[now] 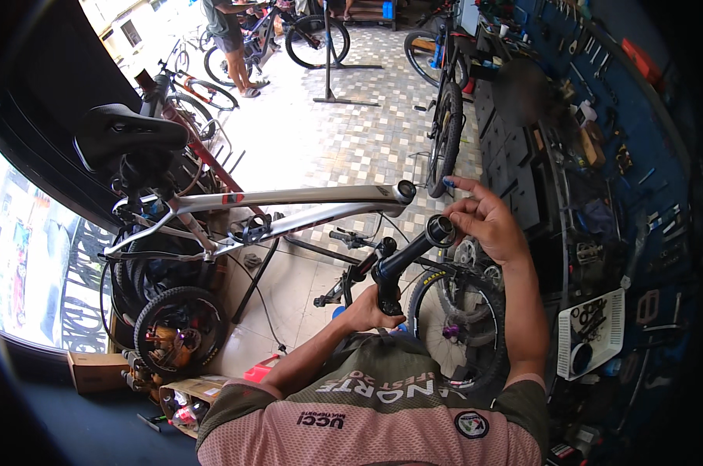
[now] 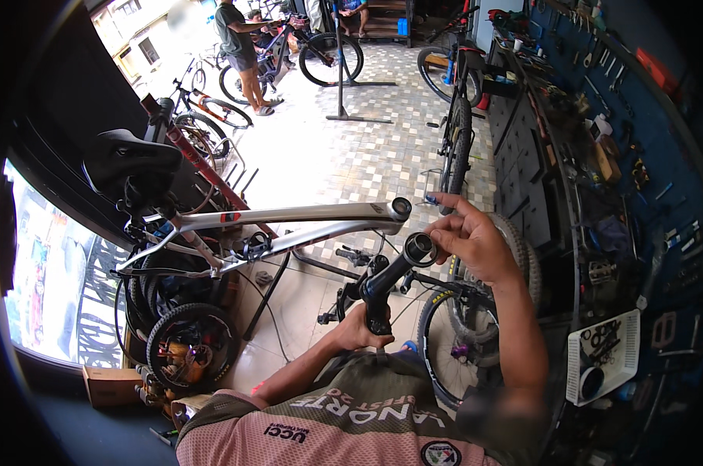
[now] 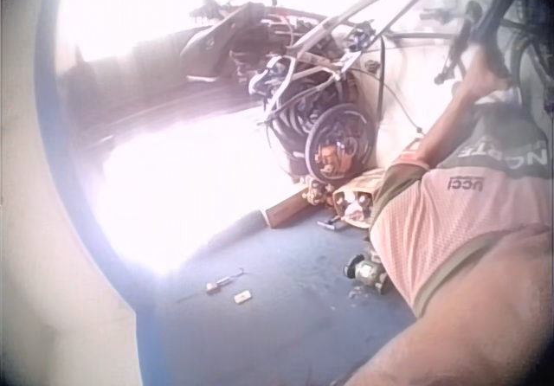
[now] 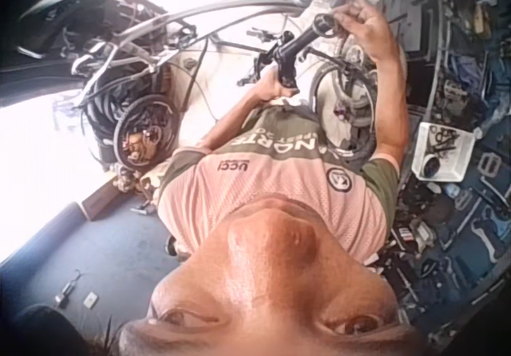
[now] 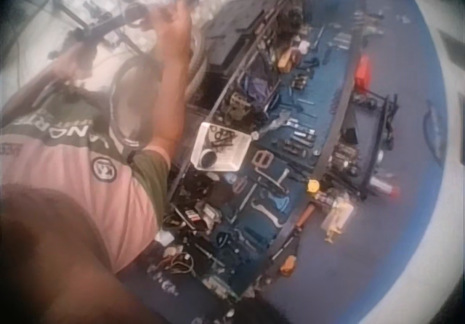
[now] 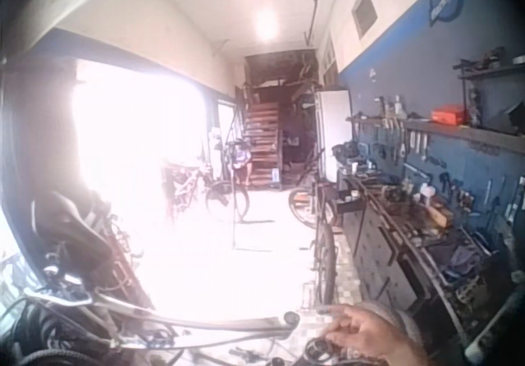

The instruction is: The person assembles a bicycle by inserting the fork into the frame, wiping the steerer tube, and installing headset components. They handle the headset cup, bearing, and fork, then place parts into a white basket.

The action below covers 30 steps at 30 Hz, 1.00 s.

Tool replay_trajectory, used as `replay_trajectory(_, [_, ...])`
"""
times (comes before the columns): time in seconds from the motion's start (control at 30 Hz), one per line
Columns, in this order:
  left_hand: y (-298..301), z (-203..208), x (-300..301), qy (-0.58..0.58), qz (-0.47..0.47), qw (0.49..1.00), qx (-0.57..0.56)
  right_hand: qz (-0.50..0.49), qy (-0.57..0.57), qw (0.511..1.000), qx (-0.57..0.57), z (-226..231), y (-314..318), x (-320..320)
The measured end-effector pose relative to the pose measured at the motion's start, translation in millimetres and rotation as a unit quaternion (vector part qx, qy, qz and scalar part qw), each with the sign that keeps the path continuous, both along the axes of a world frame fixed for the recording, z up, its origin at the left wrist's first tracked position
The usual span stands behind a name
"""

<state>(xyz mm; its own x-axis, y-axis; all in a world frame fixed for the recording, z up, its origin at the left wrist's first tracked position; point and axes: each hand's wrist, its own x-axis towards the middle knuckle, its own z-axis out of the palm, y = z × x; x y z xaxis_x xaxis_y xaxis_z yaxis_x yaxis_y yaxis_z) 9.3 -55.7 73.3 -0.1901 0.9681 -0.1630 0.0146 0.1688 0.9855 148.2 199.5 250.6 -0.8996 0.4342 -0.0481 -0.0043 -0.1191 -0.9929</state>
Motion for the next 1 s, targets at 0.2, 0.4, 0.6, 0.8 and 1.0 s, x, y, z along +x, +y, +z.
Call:
replay_trajectory(0.2, [3, 2, -11, -0.005, -0.006, 1.0, 0.0, -0.078, 0.06, 0.995, 0.025, -50, -16, -9])
replay_trajectory(0.4, [10, 8, -14, -0.002, 0.005, 1.0, 0.013, -0.11, 0.091, 0.983, 0.119, -125, -58, -13])
replay_trajectory(0.6, [20, 27, -16, -0.042, 0.003, 0.999, 0.006, -0.099, 0.046, 0.982, 0.155, -145, -88, -18])
replay_trajectory(0.8, [24, 26, -13, -0.03, -0.001, 1.0, 0.002, -0.12, 0.043, 0.975, 0.181, -142, -88, -22])
replay_trajectory(1.0, [26, 27, -10, -0.03, -0.007, 0.999, 0.021, -0.153, 0.032, 0.957, 0.243, -146, -89, -26])
